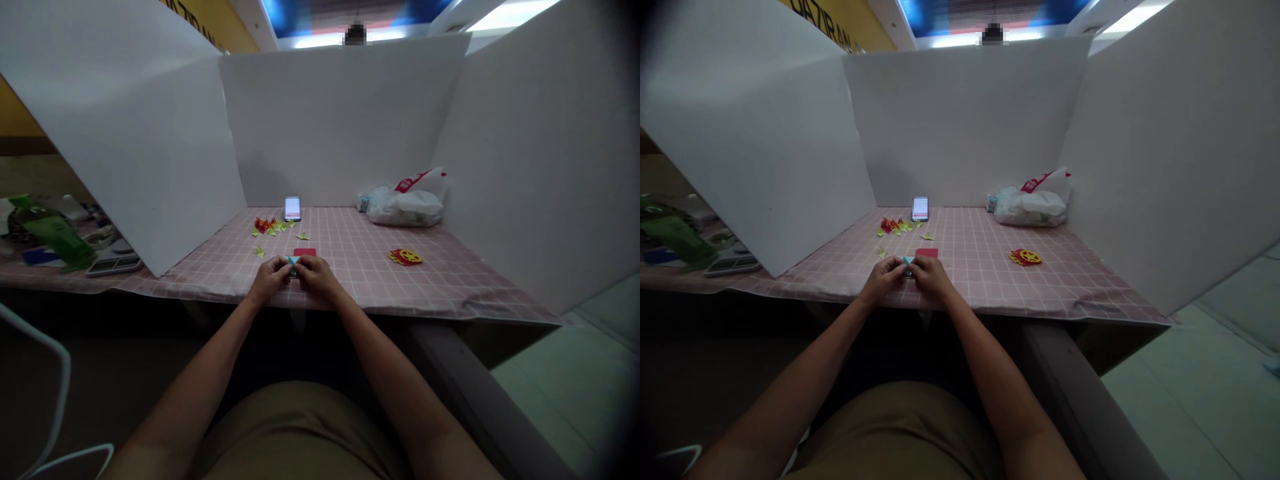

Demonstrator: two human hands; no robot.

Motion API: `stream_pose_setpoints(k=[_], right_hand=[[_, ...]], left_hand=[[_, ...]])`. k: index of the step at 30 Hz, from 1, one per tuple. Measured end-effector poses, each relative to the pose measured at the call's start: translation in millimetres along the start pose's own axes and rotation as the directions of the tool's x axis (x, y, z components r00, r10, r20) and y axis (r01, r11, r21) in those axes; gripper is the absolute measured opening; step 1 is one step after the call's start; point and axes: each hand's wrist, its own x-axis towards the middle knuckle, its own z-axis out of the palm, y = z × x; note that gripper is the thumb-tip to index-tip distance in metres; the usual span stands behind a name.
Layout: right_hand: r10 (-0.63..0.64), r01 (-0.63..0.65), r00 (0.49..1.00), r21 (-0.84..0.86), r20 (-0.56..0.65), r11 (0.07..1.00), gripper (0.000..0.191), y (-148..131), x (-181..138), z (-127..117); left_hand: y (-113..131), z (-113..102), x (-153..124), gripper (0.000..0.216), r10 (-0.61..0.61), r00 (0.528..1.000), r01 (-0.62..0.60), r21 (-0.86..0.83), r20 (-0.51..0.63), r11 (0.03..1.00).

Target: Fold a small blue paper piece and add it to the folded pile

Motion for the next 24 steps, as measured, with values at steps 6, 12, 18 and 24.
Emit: stream_pose_setpoints(k=[6,12,18,24], right_hand=[[0.018,-0.016,0.999,0.033,-0.035,0.999,0.02,1.4,-1.1,0.8],[0.011,-0.011,1.0,0.06,-0.004,0.998,0.02,3.1,-0.6,1.1],[0.007,-0.009,1.0,0.071,0.024,0.997,0.022,-0.6,-0.4,0.3],[0.025,-0.025,1.0,0.146,0.001,0.989,0.026,-5.6,-2.1,-1.6]], left_hand=[[-0.6,0.2,0.8,0.026,-0.009,1.0,0.01,-0.014,0.019,1.0],[-1.5,-0.9,1.3,0.028,-0.021,0.999,0.021,-0.019,0.024,1.0],[-0.5,-1.7,0.6,0.025,-0.025,0.999,0.024,0.025,0.043,0.999],[5.4,0.3,-1.5,0.016,-0.064,0.986,0.054,0.066,0.153,0.996]])
